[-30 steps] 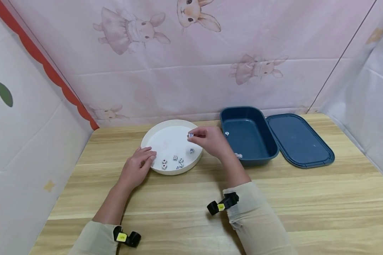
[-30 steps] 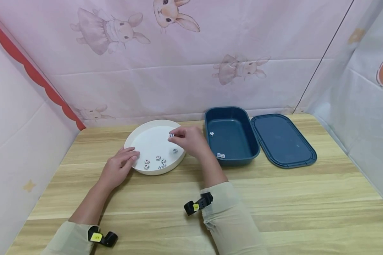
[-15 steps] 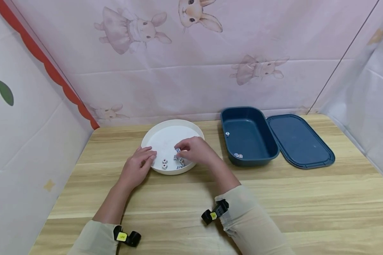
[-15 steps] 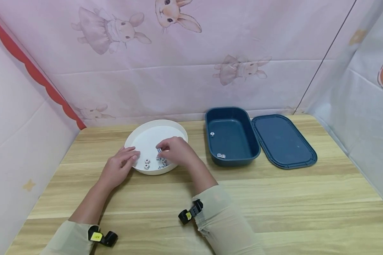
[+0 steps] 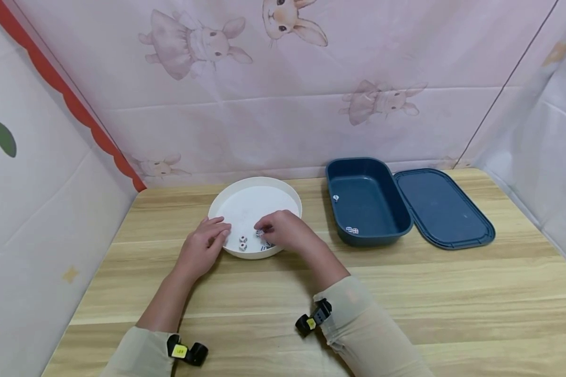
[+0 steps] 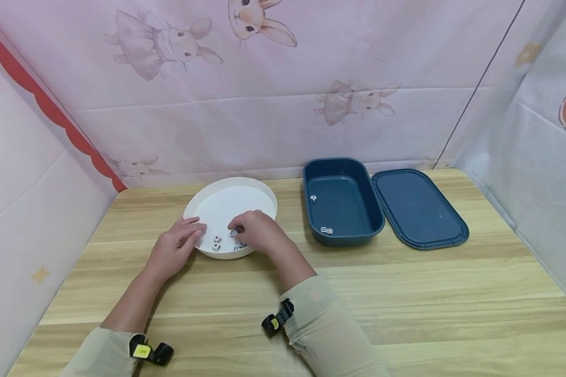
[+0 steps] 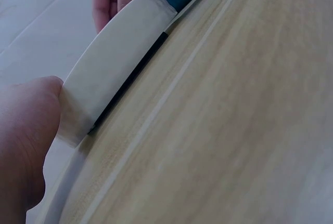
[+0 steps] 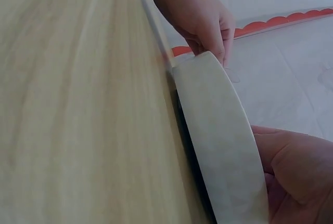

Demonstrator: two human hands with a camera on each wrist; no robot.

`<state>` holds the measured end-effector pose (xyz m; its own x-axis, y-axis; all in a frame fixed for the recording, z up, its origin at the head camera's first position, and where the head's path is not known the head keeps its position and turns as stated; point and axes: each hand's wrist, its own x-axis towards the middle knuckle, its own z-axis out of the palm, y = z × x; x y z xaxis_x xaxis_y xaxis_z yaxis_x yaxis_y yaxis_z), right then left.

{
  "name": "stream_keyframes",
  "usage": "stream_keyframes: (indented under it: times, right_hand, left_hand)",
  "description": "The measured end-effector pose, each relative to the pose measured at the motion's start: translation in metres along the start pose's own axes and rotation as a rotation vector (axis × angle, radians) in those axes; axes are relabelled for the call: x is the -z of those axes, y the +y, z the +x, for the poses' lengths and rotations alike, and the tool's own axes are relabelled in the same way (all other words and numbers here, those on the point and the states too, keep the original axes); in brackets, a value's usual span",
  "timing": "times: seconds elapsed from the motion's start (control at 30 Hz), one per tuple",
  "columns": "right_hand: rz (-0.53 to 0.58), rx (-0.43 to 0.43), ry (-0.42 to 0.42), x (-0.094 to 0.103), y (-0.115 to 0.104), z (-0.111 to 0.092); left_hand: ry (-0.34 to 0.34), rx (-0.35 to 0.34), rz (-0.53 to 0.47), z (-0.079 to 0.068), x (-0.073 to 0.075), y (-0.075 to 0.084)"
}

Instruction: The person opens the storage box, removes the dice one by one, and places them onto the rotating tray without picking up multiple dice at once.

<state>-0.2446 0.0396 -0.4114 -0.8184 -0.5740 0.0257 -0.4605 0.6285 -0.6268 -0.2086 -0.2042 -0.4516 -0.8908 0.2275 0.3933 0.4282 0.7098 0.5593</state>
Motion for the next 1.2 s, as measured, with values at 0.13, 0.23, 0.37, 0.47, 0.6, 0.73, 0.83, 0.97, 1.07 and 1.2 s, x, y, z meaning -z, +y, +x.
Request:
stream_keyframes:
  times: [0.13, 0.23, 0.37, 0.47, 0.6, 0.73, 0.83, 0.97, 1.07, 1.2]
  right_hand:
    - [-0.018, -0.023, -0.004, 0.001, -0.003, 0.000]
    - [-0.022, -0.037, 0.007, 0.005, -0.006, -0.002]
    - [-0.011, -0.028, 0.057, 0.018, -0.009, -0.008]
    - [0.003, -0.036, 0.122, 0.030, -0.009, -0.012]
    - [0.036, -0.076, 0.222, 0.051, -0.004, -0.021]
    - [0.081, -0.142, 0.327, 0.073, 0.009, -0.037]
    - [0.081, -0.214, 0.351, 0.091, 0.022, -0.052]
    - [0.020, -0.309, 0.292, 0.110, 0.044, -0.076]
    - [-0.026, -0.383, 0.223, 0.118, 0.060, -0.092]
    - [-0.100, -0.439, 0.111, 0.121, 0.071, -0.100]
  left_hand:
    - [0.004, -0.003, 0.001, 0.000, 0.001, 0.000]
    - [0.010, -0.010, -0.009, 0.000, 0.001, -0.001]
    - [0.025, -0.027, -0.024, 0.000, 0.001, -0.001]
    - [0.031, -0.031, -0.027, 0.001, 0.001, -0.002]
    - [0.039, -0.027, -0.028, 0.000, 0.001, -0.002]
    - [0.032, -0.028, -0.032, -0.002, -0.001, -0.003]
    - [0.028, -0.024, -0.038, -0.005, -0.003, -0.003]
    - [0.044, -0.035, -0.038, -0.004, -0.005, -0.004]
    - [0.045, -0.047, -0.038, -0.003, -0.005, -0.005]
    - [0.040, -0.032, -0.035, -0.001, -0.003, -0.006]
